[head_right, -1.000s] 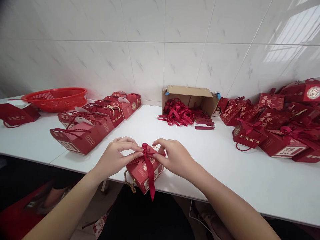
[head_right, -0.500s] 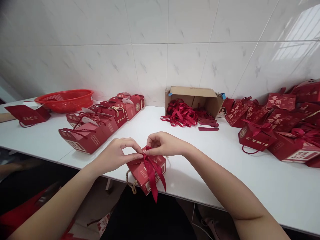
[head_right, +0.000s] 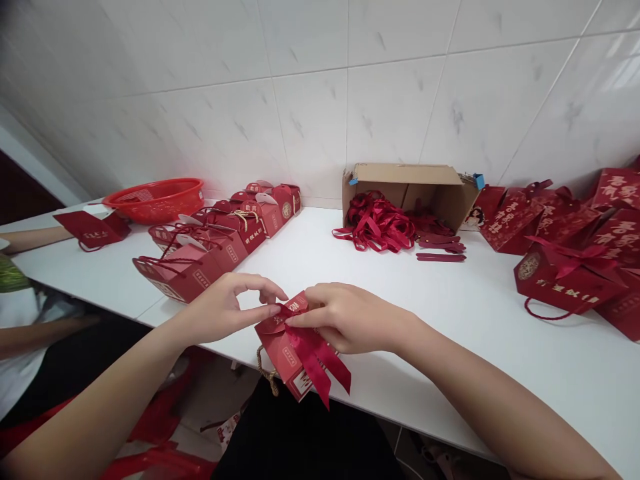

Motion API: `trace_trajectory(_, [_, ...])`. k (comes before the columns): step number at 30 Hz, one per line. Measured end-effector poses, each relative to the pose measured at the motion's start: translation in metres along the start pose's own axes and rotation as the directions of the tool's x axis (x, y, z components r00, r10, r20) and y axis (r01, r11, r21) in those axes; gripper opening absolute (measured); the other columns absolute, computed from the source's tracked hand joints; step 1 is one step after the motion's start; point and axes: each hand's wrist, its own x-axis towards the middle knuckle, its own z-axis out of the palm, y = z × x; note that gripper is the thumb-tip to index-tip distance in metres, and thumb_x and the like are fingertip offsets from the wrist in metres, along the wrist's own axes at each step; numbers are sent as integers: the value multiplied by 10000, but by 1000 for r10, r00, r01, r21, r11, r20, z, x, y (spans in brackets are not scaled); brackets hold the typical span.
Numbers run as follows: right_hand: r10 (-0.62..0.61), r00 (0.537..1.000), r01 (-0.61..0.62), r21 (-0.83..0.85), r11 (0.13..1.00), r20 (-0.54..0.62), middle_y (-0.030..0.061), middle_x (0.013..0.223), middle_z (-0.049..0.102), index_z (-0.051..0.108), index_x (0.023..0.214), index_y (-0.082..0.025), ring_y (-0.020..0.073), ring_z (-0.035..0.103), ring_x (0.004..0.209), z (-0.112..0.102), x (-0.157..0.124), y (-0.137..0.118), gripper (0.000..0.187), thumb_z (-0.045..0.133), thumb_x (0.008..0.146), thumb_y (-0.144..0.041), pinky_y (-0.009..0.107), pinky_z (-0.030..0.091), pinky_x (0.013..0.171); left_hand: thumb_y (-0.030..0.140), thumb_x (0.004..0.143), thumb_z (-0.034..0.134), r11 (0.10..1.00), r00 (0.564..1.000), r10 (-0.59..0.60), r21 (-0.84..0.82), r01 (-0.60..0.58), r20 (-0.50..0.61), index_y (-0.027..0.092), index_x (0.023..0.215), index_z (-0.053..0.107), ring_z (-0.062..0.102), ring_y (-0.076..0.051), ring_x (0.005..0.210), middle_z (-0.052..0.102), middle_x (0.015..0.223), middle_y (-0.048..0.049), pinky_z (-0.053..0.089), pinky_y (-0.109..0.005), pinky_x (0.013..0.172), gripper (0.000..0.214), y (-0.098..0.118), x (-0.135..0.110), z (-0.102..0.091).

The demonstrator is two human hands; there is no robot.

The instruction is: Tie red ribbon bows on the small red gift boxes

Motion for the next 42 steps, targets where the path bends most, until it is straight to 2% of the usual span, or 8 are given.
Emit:
trace_trajectory(4, [-46,998,48,44,998,-52,72,805,571,676,1095,-180,135,499,706,3,-1,6,381,477,800,-45,250,434,644,239,804,557,999,998,-17,-42,20,67,184,815,652,571,-136,764,647,775,4,443,-239,745,111,3,4,0])
trace_trajectory(11, [-17,997,32,187,982,-80,66,830,563,690,1066,-191,114,505,700,9,-4,12,397,468,785,-21,221,446,632,227,806,562,994,978,69,70,-84,197,193,802,572,543,-138,816,614,825,15,382,-271,843,36,1,8,1])
trace_trajectory(17, [-11,997,34,318,947,-74,68,869,562,669,1102,-177,104,492,679,18,-4,16,445,444,759,-4,224,446,633,318,873,503,987,972,52,135,-85,230,198,820,521,501,-156,845,579,844,0,349,-294,872,133,2,11,0])
trace_trajectory(23, [-23,993,65,362,930,-118,65,872,560,670,1103,-185,105,493,694,22,-4,18,473,429,751,22,227,441,647,290,910,447,985,933,127,70,-159,336,220,903,550,486,-164,934,560,941,-19,344,-284,887,124,0,14,1])
trace_trajectory(30, [-20,991,68,370,927,-132,65,854,565,680,1062,-168,113,504,704,25,-3,19,419,427,773,0,239,453,650,378,913,414,968,955,24,232,-97,296,195,781,537,452,-187,889,519,881,-33,371,-320,840,256,3,12,-1])
trace_trajectory(36, [-29,988,87,395,915,-151,79,906,581,682,1023,-141,112,532,740,25,-3,19,401,419,760,9,235,462,662,362,912,436,994,934,111,-15,-113,339,202,773,588,468,-156,925,510,901,-20,383,-268,857,261,5,11,3])
trace_trajectory(39, [-33,988,90,391,916,-151,71,889,581,678,1030,-147,109,528,727,25,-3,18,390,417,778,-3,235,460,665,416,917,402,984,947,59,139,-108,317,197,726,604,456,-164,849,483,780,-16,376,-288,811,354,3,12,4])
trace_trajectory(42, [-37,990,88,381,921,-140,63,843,570,679,1030,-148,110,505,697,25,-3,17,382,417,784,-17,237,451,649,453,860,493,951,966,60,281,-132,252,185,656,589,441,-169,790,482,721,-12,363,-319,803,350,4,10,4])
